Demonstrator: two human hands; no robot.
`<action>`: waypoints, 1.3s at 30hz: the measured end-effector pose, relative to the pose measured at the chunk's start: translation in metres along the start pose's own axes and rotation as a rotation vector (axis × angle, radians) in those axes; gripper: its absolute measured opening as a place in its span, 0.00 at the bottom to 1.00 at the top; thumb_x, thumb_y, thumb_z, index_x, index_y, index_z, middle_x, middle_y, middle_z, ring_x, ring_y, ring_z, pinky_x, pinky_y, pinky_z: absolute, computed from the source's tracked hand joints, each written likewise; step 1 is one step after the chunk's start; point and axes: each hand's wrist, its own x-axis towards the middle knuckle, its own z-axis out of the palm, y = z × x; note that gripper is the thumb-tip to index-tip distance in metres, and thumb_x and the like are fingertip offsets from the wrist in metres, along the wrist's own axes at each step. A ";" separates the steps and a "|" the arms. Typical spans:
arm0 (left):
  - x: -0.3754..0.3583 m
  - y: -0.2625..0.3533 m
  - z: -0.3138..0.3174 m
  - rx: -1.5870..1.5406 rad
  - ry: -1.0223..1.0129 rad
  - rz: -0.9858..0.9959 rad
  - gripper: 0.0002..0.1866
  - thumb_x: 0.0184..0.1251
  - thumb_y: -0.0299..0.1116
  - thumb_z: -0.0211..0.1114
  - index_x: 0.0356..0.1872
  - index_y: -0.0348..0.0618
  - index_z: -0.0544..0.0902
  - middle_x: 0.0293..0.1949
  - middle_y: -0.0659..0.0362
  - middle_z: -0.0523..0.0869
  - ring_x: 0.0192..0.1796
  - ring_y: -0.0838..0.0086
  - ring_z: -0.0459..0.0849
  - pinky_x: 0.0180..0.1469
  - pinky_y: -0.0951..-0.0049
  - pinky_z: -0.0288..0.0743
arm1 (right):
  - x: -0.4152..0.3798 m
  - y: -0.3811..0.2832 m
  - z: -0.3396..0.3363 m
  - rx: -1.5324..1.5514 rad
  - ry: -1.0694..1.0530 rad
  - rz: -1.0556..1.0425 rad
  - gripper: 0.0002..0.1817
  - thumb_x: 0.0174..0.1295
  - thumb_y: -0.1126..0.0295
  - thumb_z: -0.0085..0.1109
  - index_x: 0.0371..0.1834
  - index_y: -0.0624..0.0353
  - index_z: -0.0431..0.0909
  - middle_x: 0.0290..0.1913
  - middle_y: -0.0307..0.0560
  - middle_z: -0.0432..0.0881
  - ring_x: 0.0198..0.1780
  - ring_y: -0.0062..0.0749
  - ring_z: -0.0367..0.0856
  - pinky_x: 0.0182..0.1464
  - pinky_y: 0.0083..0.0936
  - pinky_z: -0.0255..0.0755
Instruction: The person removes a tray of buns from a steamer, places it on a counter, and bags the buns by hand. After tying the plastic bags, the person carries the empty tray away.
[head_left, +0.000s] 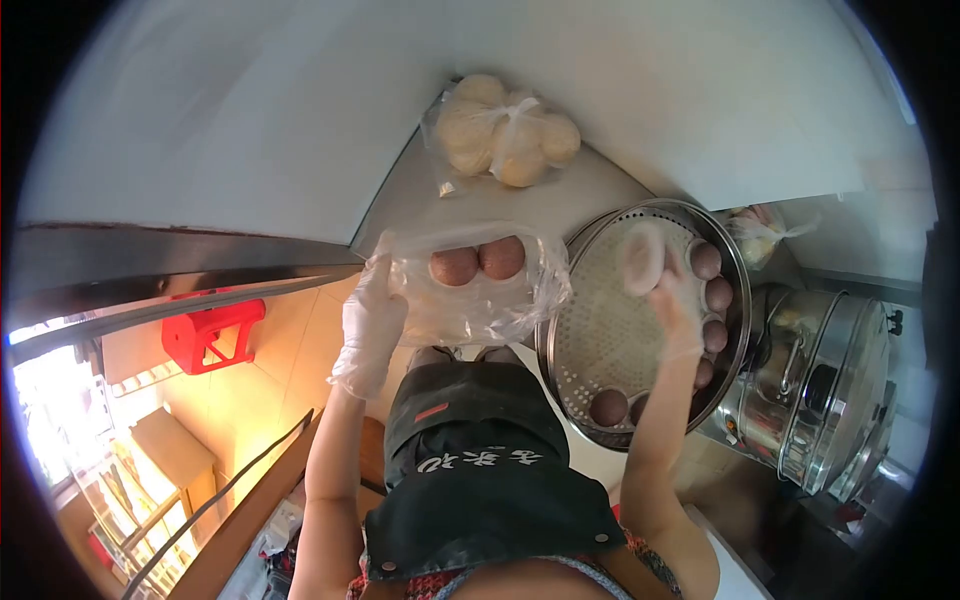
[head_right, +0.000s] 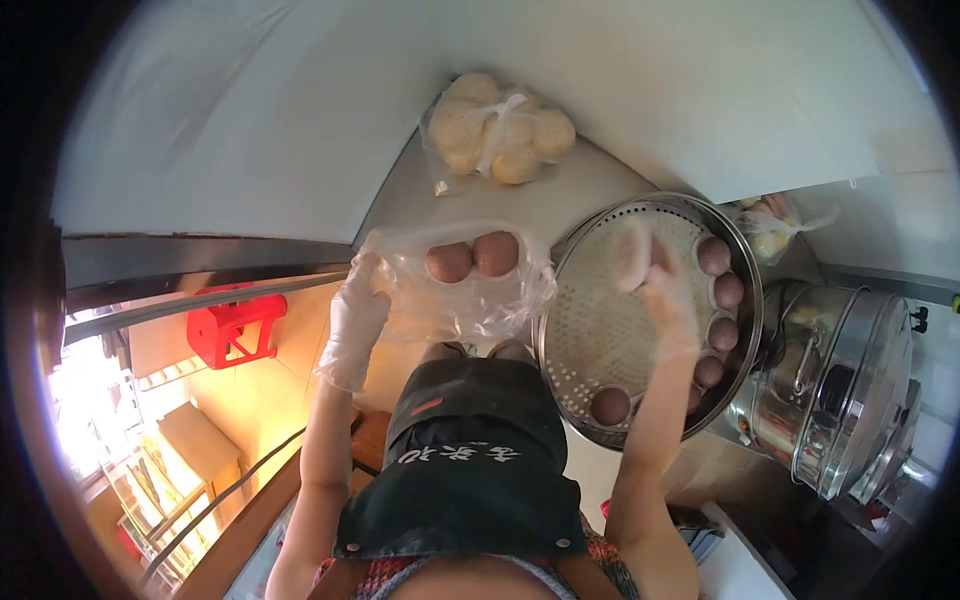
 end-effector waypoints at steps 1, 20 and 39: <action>0.000 -0.001 -0.001 0.018 0.009 0.017 0.31 0.58 0.22 0.53 0.68 0.45 0.71 0.70 0.51 0.72 0.65 0.55 0.77 0.61 0.66 0.73 | -0.005 0.006 0.043 -0.050 -0.076 0.052 0.41 0.48 0.75 0.69 0.70 0.66 0.65 0.63 0.51 0.76 0.63 0.37 0.77 0.64 0.33 0.71; 0.002 -0.021 -0.022 0.114 0.187 0.172 0.33 0.62 0.21 0.54 0.71 0.52 0.68 0.67 0.51 0.75 0.58 0.54 0.81 0.57 0.63 0.76 | 0.052 0.170 0.241 -1.816 -0.025 -0.391 0.51 0.41 0.55 0.78 0.71 0.59 0.62 0.60 0.53 0.74 0.64 0.48 0.71 0.64 0.51 0.63; 0.000 -0.019 -0.026 0.097 0.269 0.296 0.33 0.58 0.15 0.57 0.68 0.47 0.73 0.66 0.53 0.77 0.66 0.64 0.77 0.63 0.71 0.71 | 0.044 -0.009 -0.163 -1.694 1.169 0.461 0.54 0.42 0.42 0.74 0.70 0.61 0.64 0.56 0.54 0.80 0.60 0.42 0.79 0.70 0.43 0.63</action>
